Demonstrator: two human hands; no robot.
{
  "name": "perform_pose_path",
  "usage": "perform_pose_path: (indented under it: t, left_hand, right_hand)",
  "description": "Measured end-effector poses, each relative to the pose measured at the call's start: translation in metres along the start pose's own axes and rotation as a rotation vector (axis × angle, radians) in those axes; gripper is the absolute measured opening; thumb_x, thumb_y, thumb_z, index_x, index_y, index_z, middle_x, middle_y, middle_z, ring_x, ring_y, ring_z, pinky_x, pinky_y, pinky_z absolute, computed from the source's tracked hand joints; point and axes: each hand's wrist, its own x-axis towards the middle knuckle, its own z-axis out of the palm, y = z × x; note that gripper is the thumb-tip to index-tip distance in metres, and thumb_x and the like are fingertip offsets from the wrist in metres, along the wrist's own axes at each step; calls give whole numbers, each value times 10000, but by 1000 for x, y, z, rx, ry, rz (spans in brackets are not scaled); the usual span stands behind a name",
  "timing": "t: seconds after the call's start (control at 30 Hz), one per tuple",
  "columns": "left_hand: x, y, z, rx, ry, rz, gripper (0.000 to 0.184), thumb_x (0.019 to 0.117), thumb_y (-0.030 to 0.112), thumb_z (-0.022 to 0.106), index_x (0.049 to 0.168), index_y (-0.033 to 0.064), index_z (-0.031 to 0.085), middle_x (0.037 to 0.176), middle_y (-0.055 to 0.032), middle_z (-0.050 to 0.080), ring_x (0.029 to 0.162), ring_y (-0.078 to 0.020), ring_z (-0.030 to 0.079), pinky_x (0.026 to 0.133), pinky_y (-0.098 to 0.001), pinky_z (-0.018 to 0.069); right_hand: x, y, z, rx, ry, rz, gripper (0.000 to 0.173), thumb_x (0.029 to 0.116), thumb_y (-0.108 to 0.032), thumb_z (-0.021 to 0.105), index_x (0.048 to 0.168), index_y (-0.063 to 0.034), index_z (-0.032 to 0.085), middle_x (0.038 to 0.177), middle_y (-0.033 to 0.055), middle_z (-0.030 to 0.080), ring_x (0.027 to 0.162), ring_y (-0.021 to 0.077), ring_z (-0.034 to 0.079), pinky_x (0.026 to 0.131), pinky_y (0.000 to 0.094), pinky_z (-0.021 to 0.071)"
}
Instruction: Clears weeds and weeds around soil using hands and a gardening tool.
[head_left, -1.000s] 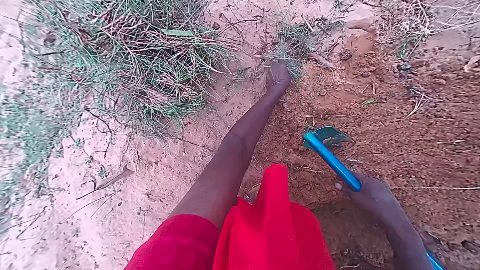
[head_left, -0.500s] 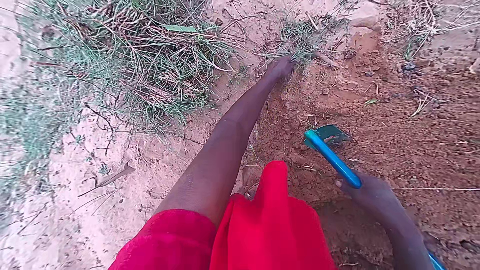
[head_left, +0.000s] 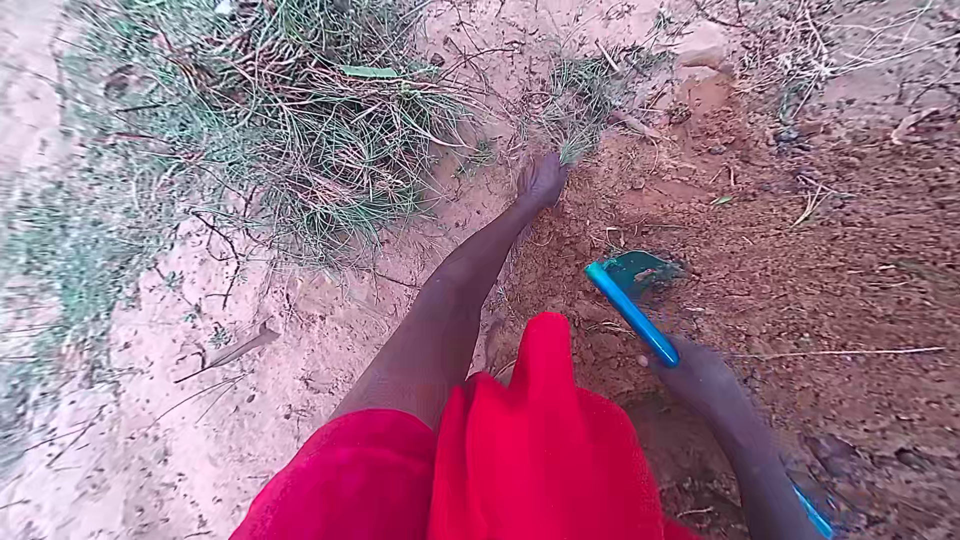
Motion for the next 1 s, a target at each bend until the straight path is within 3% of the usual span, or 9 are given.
perform_pose_path:
  t: [0.13,0.27,0.37,0.53,0.63,0.7,0.8,0.9,1.0]
  left_hand:
    - [-66,-28,16,-16,10,14,365,1079,196,460,1354,-6,589,1212,-281,684,1174,-458,653,981,-646,487]
    - [-84,-38,-5,-124,234,-89,385,1021,167,576,1355,-26,570,1182,-286,690,1138,-469,665,964,-645,494]
    - [-61,-34,-30,1,332,-8,475,991,141,604,1433,-6,509,1157,-284,698,1097,-476,681,923,-634,519]
    - [24,-7,-72,76,353,75,592,978,71,585,1552,98,442,1356,-254,626,1253,-444,613,1029,-607,484]
    - [71,-1,-84,51,204,43,829,863,86,757,1569,-15,334,1493,-299,492,1403,-458,466,1156,-613,365]
    - [89,7,-87,208,54,26,790,869,168,778,1508,-75,380,1476,-329,484,1398,-483,459,1129,-638,377]
    - [103,20,-90,322,-41,38,655,902,233,745,1447,-34,499,1481,-304,487,1380,-476,479,1076,-664,419]
    - [105,13,-81,285,0,25,675,906,214,737,1489,1,471,1524,-291,440,1363,-467,497,1051,-655,451]
    - [93,-4,-67,368,96,147,496,931,131,674,1410,36,586,1486,-234,506,1389,-449,458,1061,-625,447]
  right_hand:
    - [0,-10,1,-14,15,-7,418,997,-316,706,1334,-75,654,1127,245,705,1075,430,663,922,647,474]
    - [-1,-10,-6,-37,42,-10,422,996,-324,706,1341,-85,655,1112,254,707,1068,441,665,905,656,473]
    - [2,-5,-9,-7,55,-26,385,988,-303,718,1291,-69,678,1088,250,709,1042,439,667,892,656,478]
    - [2,-8,-8,-8,31,3,381,985,-300,720,1292,-80,679,1059,242,711,1017,432,669,866,645,484]
    - [3,-10,-9,-6,26,12,369,979,-292,729,1270,-70,686,1012,238,713,972,426,675,831,638,489]
    - [3,-11,-10,-9,15,15,374,978,-295,731,1269,-65,683,1011,237,712,964,423,676,831,636,490]
    - [6,-12,-12,-9,7,13,375,974,-286,735,1271,-63,683,1004,237,713,959,426,677,829,635,494]
    - [6,-14,-13,6,11,13,364,967,-276,743,1252,-55,691,998,231,715,957,421,676,829,630,494]
    - [6,-17,-17,9,9,20,351,970,-278,741,1242,-60,695,1003,224,715,962,415,676,836,631,497]
